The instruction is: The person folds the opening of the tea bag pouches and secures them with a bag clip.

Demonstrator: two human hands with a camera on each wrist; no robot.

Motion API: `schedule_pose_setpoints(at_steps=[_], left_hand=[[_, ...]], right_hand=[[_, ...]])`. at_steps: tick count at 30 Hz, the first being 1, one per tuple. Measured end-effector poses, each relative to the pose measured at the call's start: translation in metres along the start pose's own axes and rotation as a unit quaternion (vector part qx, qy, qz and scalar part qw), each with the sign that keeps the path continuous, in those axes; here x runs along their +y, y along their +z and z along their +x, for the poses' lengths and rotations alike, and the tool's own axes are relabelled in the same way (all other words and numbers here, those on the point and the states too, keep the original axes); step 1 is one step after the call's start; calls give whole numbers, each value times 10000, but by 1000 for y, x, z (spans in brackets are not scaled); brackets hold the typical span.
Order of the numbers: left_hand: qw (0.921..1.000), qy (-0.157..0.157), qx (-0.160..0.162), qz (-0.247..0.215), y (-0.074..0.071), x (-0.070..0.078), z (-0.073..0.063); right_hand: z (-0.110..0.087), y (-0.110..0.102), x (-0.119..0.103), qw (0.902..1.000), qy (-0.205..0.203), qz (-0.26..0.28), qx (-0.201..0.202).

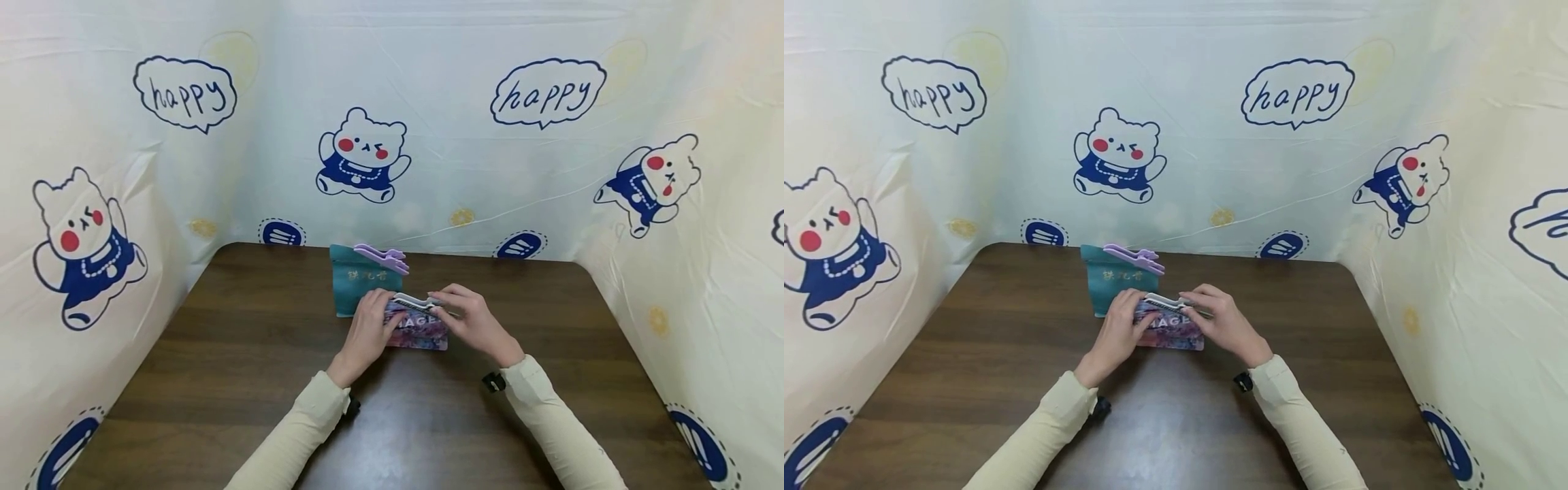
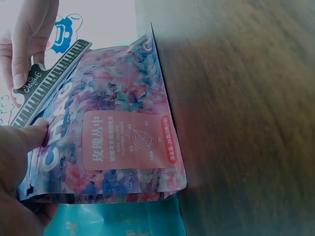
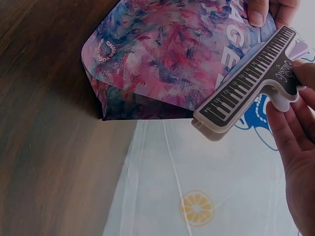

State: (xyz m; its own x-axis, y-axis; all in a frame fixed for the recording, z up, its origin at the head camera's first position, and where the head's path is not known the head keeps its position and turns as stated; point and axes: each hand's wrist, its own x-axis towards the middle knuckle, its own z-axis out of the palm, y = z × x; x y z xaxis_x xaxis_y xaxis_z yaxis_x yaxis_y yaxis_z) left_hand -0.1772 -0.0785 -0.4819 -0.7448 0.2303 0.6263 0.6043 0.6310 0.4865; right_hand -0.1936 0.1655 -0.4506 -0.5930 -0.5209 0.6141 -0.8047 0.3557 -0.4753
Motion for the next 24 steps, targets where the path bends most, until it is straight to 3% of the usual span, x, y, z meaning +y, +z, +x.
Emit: schedule_pose_setpoints(at_steps=[9, 15, 20, 24], left_hand=[[9998, 159, -7, 106, 1, 1, 1], [9984, 299, -121, 468, -2, 5, 3], [9950, 461, -238, 852, -4, 14, 5], [9919, 577, -231, 1104, -3, 21, 6]], right_hand=[[4, -1, -3, 9997, 205, -61, -138], [8, 5, -8, 9949, 7, -861, -520], [10, 11, -12, 9768, -535, -1968, -653], [9, 12, -15, 9582, -690, -2659, -794]])
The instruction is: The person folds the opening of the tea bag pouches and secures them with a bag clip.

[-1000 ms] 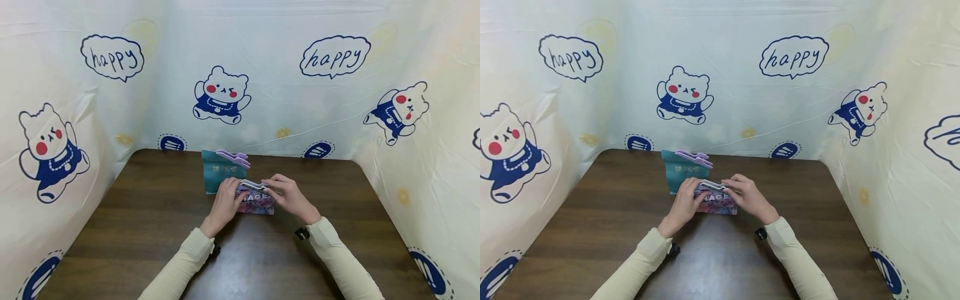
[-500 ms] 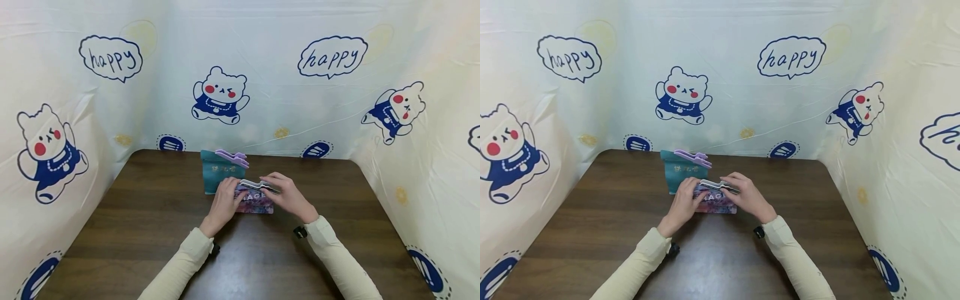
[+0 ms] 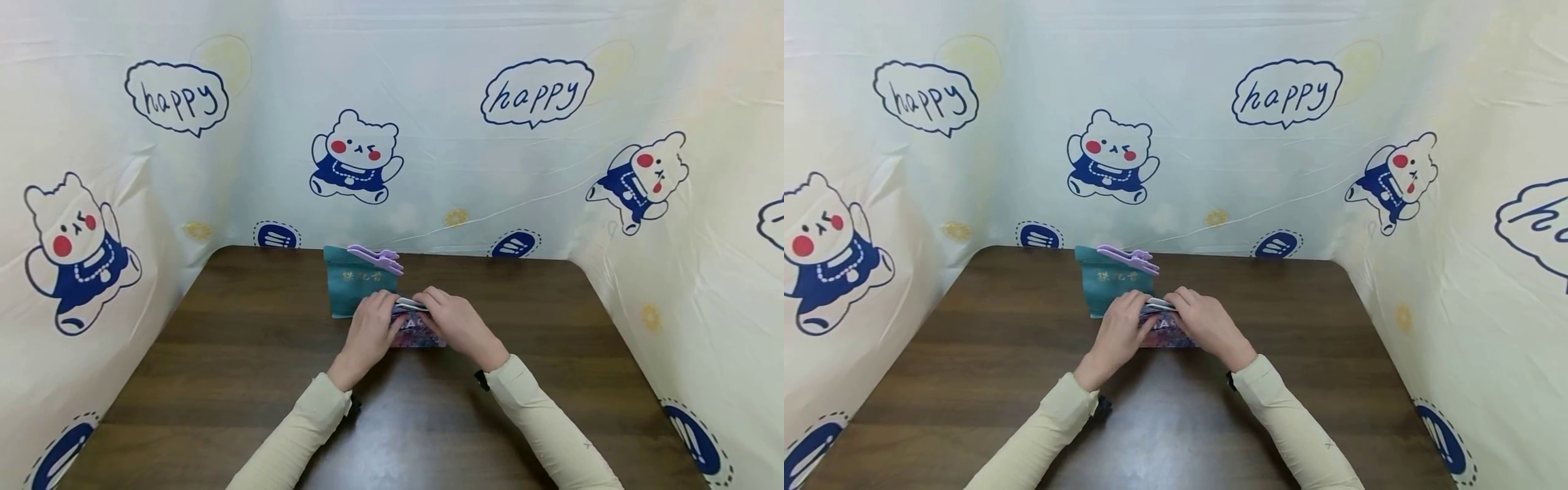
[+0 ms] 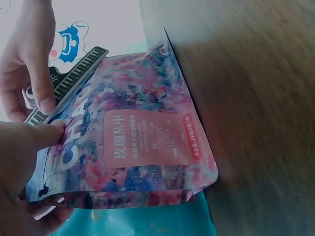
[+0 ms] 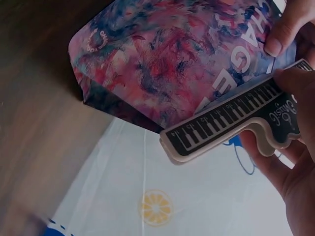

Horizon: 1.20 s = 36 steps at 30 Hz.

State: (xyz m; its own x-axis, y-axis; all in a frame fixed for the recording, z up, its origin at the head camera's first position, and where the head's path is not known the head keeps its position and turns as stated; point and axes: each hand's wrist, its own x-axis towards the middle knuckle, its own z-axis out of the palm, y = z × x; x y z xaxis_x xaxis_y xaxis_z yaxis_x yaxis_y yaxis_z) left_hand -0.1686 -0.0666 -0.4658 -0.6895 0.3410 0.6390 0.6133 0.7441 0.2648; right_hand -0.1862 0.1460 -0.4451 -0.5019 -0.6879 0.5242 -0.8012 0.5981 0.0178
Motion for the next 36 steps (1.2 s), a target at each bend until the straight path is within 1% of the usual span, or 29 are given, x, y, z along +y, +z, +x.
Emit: schedule_pose_setpoints(at_steps=[6, 10, 14, 20, 26, 33, 36], left_hand=[[9996, 202, 14, 186, 1, 8, 4], [9988, 366, 40, 322, 2, 13, 5], [9981, 443, 48, 423, 5, 19, 7], [9986, 371, -95, 361, 11, 29, 11], [9978, 469, -188, 422, 19, 37, 15], [9968, 624, -155, 478, 27, 45, 27], [9962, 663, -202, 536, 31, 47, 31]], right_hand=[[-4, -7, -4, 9979, 65, -571, -289], [-8, -12, -5, 9964, 2, -781, -314], [-11, -16, -5, 9951, -32, -947, -294], [-19, -23, -2, 9948, 42, -961, -330], [-30, -28, 4, 9949, 85, -953, -316], [-38, -36, 12, 9955, 217, -870, -291], [-42, -37, 17, 9958, 252, -832, -288]])
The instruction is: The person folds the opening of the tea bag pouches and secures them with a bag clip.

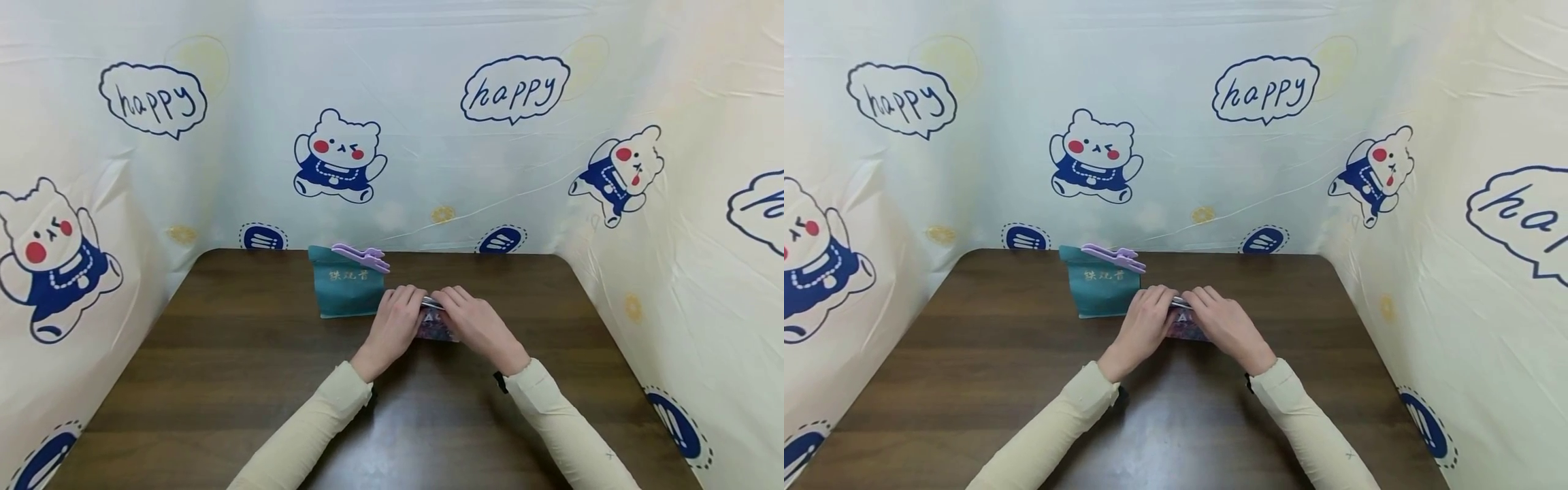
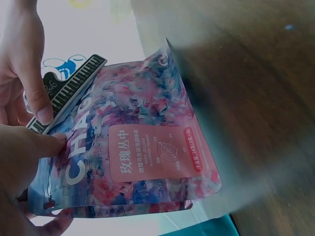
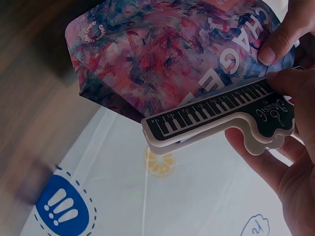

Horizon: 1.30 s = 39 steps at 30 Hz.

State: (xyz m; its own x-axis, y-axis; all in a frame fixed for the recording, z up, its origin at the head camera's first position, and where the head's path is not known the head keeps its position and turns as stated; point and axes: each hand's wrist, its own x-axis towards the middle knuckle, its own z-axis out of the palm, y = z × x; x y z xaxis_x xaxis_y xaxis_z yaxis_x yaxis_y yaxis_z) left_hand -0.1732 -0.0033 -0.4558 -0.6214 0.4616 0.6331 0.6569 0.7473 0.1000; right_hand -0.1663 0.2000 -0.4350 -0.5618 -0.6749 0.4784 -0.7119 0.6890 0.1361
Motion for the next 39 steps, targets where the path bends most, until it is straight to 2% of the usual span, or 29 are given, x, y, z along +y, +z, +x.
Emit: schedule_pose_setpoints(at_steps=[9, 24, 34, 39], left_hand=[[9998, 32, -132, 153, 8, 0, 15], [9996, -169, -170, 146, 21, -13, 58], [9961, -571, -673, 94, 36, -24, 62], [9954, -677, -684, -8, 43, -28, 61]], right_hand=[[0, -1, 15, 9997, 101, 213, 119], [20, -2, 59, 9994, 107, 327, 75], [27, 19, 78, 9960, 15, 887, -138], [27, 26, 80, 9943, 124, 1028, -260]])
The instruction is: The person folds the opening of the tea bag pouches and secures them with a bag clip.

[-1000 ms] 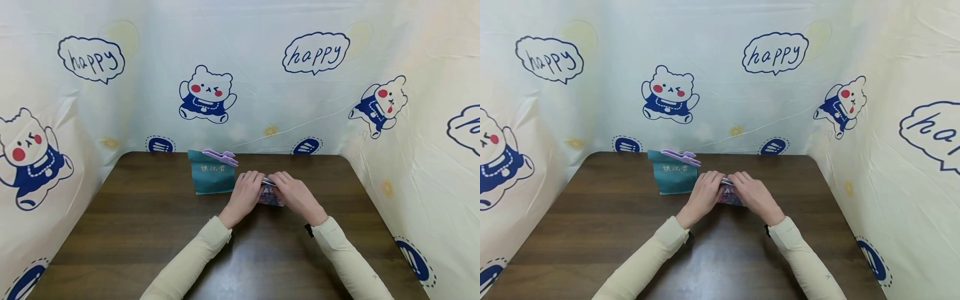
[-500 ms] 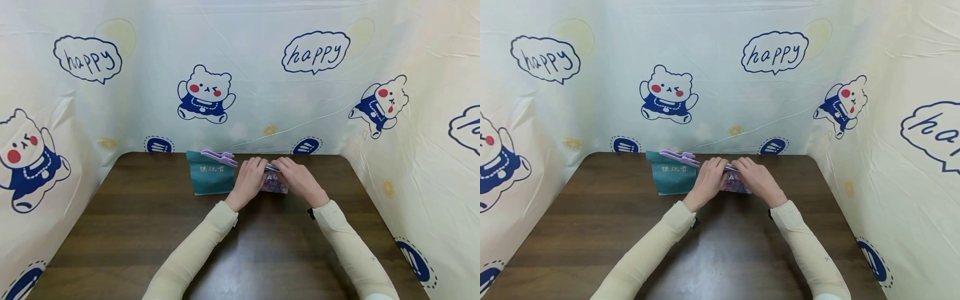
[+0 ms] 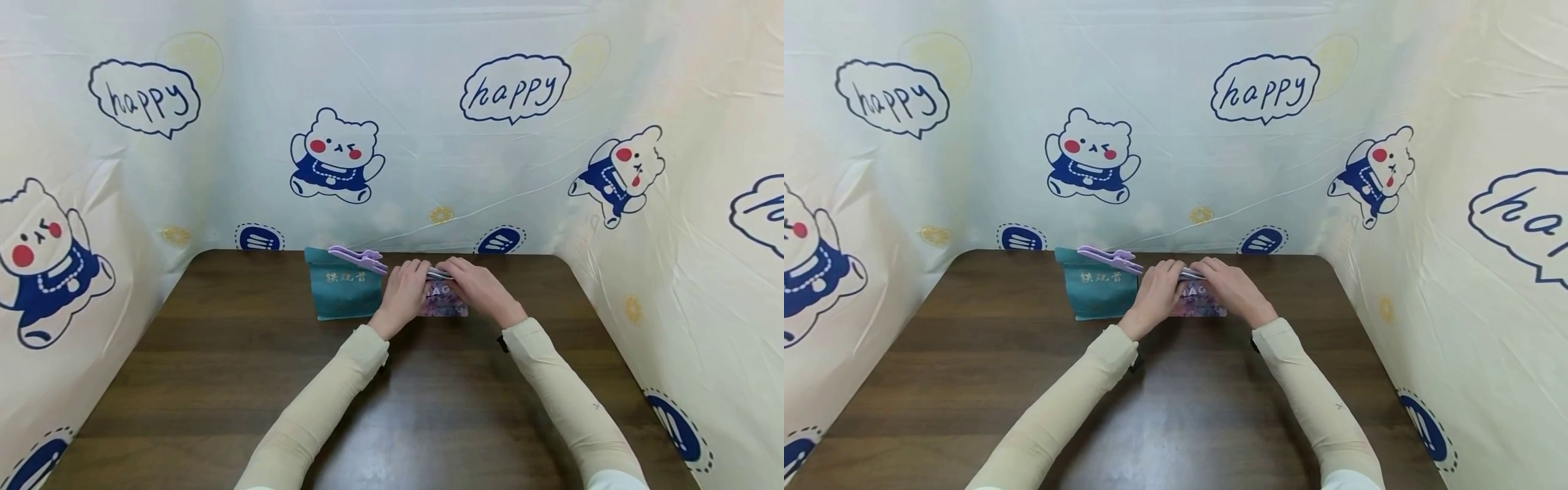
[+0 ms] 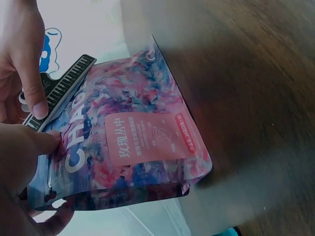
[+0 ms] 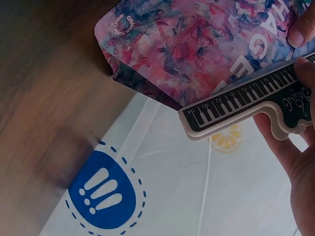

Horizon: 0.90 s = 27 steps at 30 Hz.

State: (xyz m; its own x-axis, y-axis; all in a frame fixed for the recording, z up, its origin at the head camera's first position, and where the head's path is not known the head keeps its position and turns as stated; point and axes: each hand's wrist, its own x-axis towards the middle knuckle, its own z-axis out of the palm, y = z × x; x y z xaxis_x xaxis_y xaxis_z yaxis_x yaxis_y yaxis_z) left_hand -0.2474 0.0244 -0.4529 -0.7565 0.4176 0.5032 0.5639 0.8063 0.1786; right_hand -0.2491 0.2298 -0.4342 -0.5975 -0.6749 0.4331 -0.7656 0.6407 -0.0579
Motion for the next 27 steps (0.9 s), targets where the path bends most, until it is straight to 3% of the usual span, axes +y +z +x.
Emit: schedule_pose_setpoints(at_steps=[5, 9, 12, 17, 20, 23, 27], left_hand=[[10000, 50, 0, 38, 1, -1, -1], [9997, 153, -20, 206, -13, 2, -3], [9992, 354, 161, 72, -43, 7, -2], [9936, 756, 678, -502, -111, 3, 5], [9908, 705, 887, -746, -146, -16, 8], [9901, 410, 1066, -813, -174, -44, 6], [9870, -216, 1410, -745, -193, -93, -8]], right_hand=[[-1, 2, 0, 9998, 189, 10, -54], [2, -1, -1, 9971, 582, 434, -208], [5, -7, -1, 9900, 788, 1164, -154], [8, -17, 6, 9700, 967, 2217, 228], [6, -25, 15, 9656, 1212, 2254, 470], [0, -30, 29, 9684, 1574, 1845, 587], [-15, -31, 50, 9688, 2147, 1147, 472]])
